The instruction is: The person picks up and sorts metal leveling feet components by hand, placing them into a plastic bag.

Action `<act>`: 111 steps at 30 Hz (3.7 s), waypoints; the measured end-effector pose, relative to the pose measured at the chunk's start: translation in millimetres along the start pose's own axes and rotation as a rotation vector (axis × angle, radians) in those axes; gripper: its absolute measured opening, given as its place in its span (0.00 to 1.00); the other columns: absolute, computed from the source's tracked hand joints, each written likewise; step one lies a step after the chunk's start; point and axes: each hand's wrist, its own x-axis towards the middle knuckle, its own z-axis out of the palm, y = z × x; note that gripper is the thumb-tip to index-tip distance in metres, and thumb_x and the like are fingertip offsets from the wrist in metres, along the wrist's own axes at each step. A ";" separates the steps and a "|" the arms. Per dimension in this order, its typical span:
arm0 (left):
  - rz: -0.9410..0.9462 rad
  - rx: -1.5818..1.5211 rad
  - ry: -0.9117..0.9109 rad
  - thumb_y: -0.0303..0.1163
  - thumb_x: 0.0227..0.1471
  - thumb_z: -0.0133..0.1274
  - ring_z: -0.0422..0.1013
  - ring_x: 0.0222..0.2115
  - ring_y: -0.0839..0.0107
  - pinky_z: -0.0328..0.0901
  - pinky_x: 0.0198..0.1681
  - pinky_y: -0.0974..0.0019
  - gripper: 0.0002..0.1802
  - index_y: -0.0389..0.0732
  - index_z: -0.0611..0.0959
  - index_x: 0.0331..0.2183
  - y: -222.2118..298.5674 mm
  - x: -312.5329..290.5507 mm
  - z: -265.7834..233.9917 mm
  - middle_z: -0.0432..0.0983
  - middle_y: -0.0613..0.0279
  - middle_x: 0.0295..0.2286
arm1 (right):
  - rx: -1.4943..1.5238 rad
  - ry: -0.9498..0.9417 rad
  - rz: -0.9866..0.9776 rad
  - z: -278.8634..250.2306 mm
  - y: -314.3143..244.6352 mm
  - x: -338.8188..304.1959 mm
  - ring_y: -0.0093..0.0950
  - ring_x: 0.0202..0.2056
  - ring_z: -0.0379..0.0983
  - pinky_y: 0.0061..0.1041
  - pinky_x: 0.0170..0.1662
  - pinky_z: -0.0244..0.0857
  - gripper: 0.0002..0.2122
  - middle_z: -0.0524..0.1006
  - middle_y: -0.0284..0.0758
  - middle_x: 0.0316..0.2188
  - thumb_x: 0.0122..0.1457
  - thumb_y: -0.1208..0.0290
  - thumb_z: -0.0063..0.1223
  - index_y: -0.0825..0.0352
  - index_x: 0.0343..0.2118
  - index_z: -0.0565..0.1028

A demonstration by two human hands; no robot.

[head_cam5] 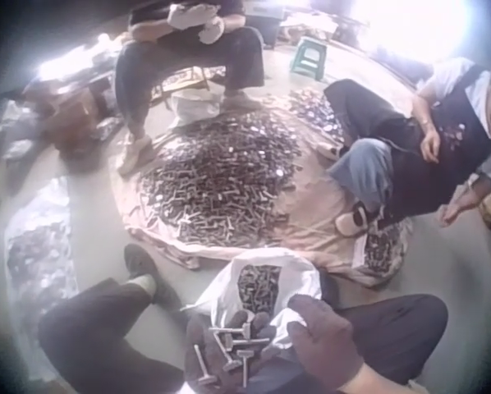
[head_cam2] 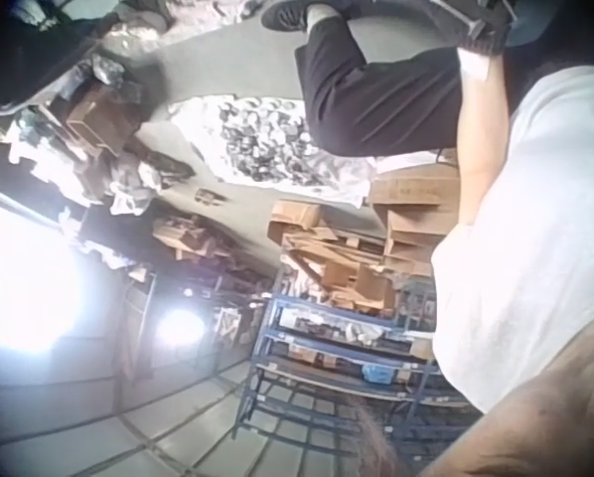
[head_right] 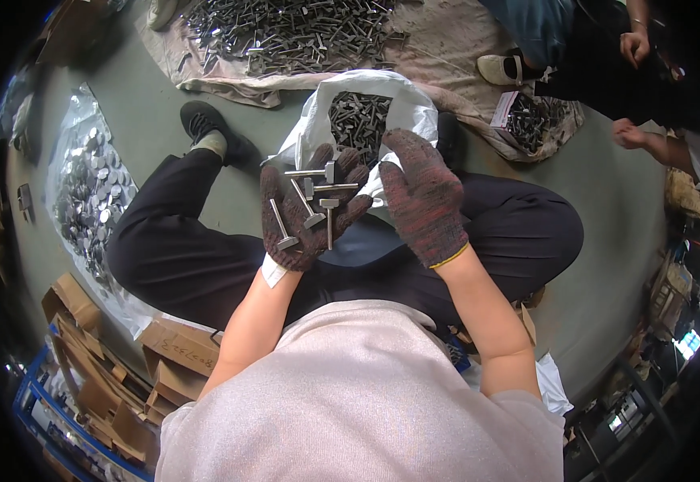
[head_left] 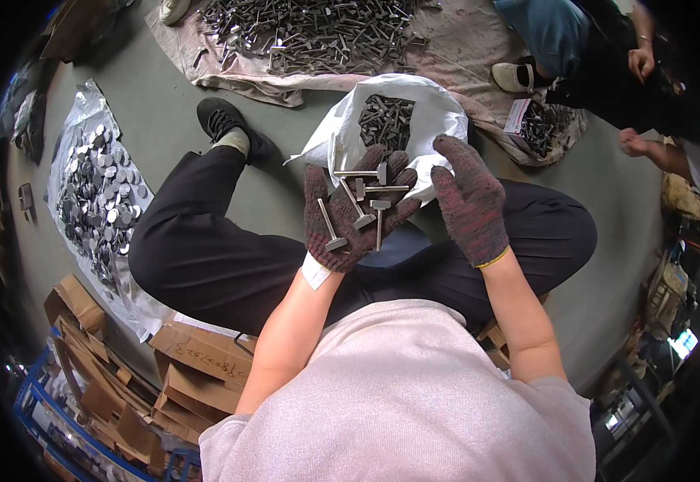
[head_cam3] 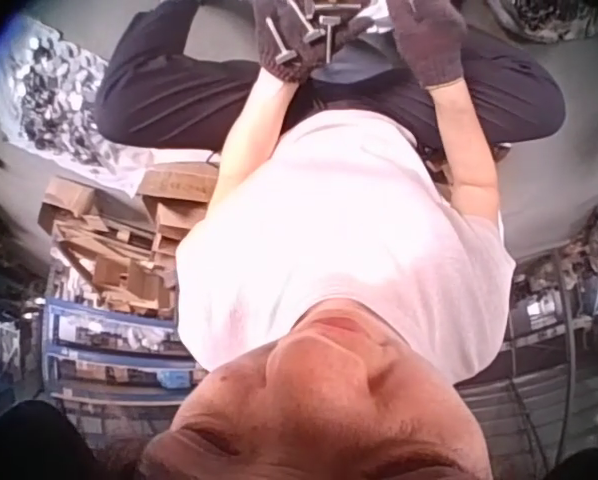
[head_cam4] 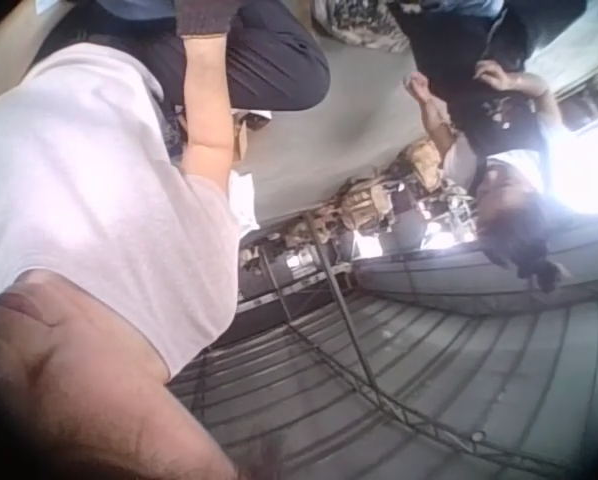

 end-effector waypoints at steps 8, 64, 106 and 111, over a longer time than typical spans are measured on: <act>0.242 0.516 0.045 0.68 0.56 0.41 0.55 0.63 0.54 0.53 0.65 0.57 0.49 0.36 0.61 0.63 -5.4 22.7 9.1 0.56 0.48 0.63 | 0.038 -0.088 -0.019 62.1 -58.1 22.3 0.51 0.55 0.65 0.43 0.56 0.63 0.24 0.68 0.51 0.54 0.63 0.55 0.47 0.69 0.55 0.68; -0.071 1.562 0.455 0.39 0.55 0.57 0.74 0.33 0.74 0.67 0.41 0.69 0.17 0.33 0.84 0.37 8.8 -29.2 -7.8 0.81 0.59 0.30 | 2.264 -0.175 0.893 74.6 12.8 -4.6 0.46 0.59 0.62 0.49 0.66 0.49 0.40 0.68 0.49 0.56 0.56 0.36 0.47 0.70 0.58 0.67; 0.559 2.846 0.006 0.34 0.43 0.62 0.71 0.36 0.52 0.66 0.41 0.53 0.08 0.47 0.83 0.30 0.8 32.1 23.4 0.75 0.56 0.32 | 2.154 -0.264 0.751 65.4 33.4 8.3 0.44 0.64 0.56 0.45 0.67 0.45 0.44 0.61 0.46 0.63 0.57 0.30 0.38 0.68 0.64 0.58; 0.659 2.847 -0.035 0.34 0.42 0.63 0.71 0.36 0.53 0.66 0.41 0.53 0.08 0.47 0.84 0.29 8.4 43.8 30.6 0.75 0.58 0.31 | 2.121 -0.296 0.584 65.3 47.2 25.4 0.41 0.58 0.64 0.39 0.61 0.57 0.37 0.68 0.42 0.58 0.62 0.38 0.40 0.69 0.61 0.62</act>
